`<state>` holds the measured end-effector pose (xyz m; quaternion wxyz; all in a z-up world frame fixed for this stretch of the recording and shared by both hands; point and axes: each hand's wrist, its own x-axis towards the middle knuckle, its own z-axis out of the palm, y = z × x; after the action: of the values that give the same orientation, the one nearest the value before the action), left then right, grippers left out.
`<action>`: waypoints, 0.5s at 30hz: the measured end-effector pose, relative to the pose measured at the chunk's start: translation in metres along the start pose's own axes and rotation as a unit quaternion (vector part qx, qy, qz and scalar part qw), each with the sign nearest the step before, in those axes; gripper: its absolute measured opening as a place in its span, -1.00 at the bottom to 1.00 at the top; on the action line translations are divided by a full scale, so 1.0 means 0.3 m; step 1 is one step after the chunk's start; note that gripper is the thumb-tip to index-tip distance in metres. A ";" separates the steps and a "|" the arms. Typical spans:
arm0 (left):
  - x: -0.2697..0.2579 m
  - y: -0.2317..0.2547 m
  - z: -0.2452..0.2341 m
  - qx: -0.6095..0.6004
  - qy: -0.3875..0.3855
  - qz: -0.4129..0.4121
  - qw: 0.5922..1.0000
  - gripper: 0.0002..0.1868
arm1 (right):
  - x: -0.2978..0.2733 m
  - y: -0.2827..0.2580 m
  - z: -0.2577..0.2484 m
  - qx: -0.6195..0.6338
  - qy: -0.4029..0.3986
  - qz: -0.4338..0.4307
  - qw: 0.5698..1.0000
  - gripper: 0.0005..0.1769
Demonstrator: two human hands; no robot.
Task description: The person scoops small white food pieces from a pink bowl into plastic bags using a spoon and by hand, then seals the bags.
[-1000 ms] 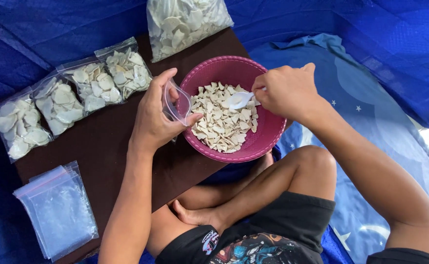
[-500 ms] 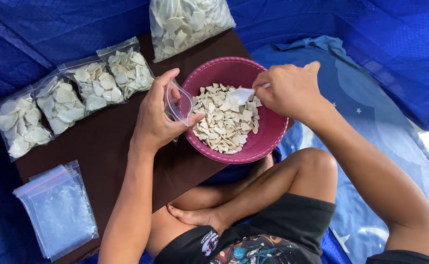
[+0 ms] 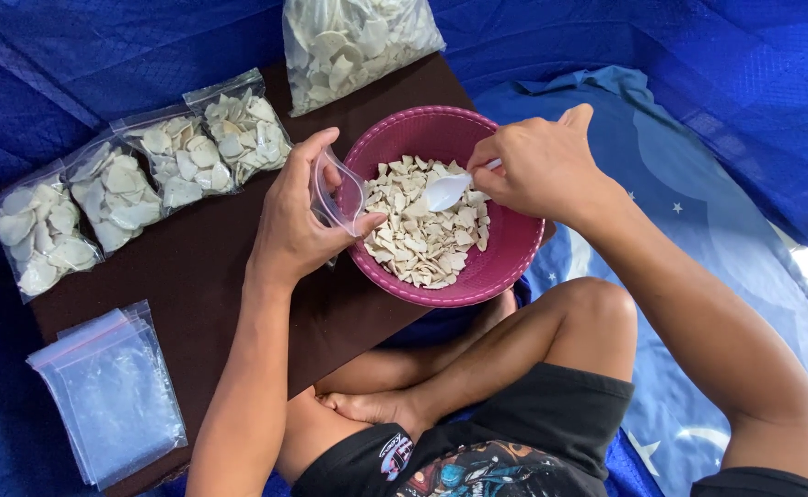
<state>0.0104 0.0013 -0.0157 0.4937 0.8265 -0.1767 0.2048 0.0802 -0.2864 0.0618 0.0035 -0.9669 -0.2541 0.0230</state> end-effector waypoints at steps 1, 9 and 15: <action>-0.001 0.001 0.000 0.000 0.000 0.000 1.000 -0.01 | 0.002 -0.005 0.005 0.000 0.000 0.000 1.000 -0.79; 0.000 0.000 0.001 0.000 0.000 -0.003 1.000 -0.01 | 0.004 -0.043 -0.008 0.076 -0.097 0.037 0.992 -0.74; 0.001 0.007 -0.004 0.004 0.000 -0.002 1.000 0.00 | -0.008 -0.015 -0.054 0.164 -0.095 0.065 0.980 -0.76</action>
<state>0.0093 0.0013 -0.0135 0.4912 0.8284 -0.1746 0.2050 0.0766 -0.2837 0.0782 0.1360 -0.9612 -0.1825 0.1559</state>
